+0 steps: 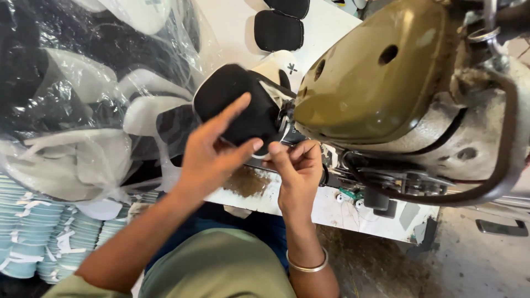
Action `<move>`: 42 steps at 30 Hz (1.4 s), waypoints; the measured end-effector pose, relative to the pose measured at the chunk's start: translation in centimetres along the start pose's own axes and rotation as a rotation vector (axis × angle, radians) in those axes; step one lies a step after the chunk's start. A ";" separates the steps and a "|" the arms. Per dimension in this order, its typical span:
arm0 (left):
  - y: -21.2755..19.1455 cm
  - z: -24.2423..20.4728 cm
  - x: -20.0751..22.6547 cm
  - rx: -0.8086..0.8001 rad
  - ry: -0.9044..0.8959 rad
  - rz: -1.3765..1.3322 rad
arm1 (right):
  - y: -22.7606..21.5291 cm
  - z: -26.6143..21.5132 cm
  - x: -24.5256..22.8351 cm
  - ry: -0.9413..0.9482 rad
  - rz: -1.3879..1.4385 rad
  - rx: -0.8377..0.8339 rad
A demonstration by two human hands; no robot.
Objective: The person uses a sewing machine to stitch the edges of black and white slipper components. They repeatedly pick up the slipper parts, guide them under the needle, and sew along the perimeter. The person also handles a plastic bag containing additional slipper parts.
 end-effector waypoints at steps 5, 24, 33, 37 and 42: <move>-0.1 -2.1 -2.8 0.212 0.011 -0.281 | 0.3 0.1 0.0 -0.035 0.038 -0.031; 2.1 -6.0 -3.9 0.179 0.016 -0.167 | -0.2 -0.5 -0.1 -0.137 0.000 -0.054; 2.7 -3.4 -3.3 0.125 0.183 -0.167 | -1.4 -0.3 0.2 -0.184 -0.079 -0.072; 3.0 -2.3 -3.3 0.155 -0.018 -0.204 | -3.3 -1.0 -3.4 -0.270 -0.290 -0.024; 2.9 -0.9 -0.2 0.116 0.231 -0.027 | -17.4 -3.0 -11.0 -1.325 -1.057 0.917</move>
Point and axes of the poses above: each hand's wrist, its own z-axis towards the middle knuckle, its own y-axis out of the palm, x = y × z, the point moved 5 cm from there along z, towards the middle knuckle, and after that the axes turned 9 degrees about -z, right-handed, at the moved point
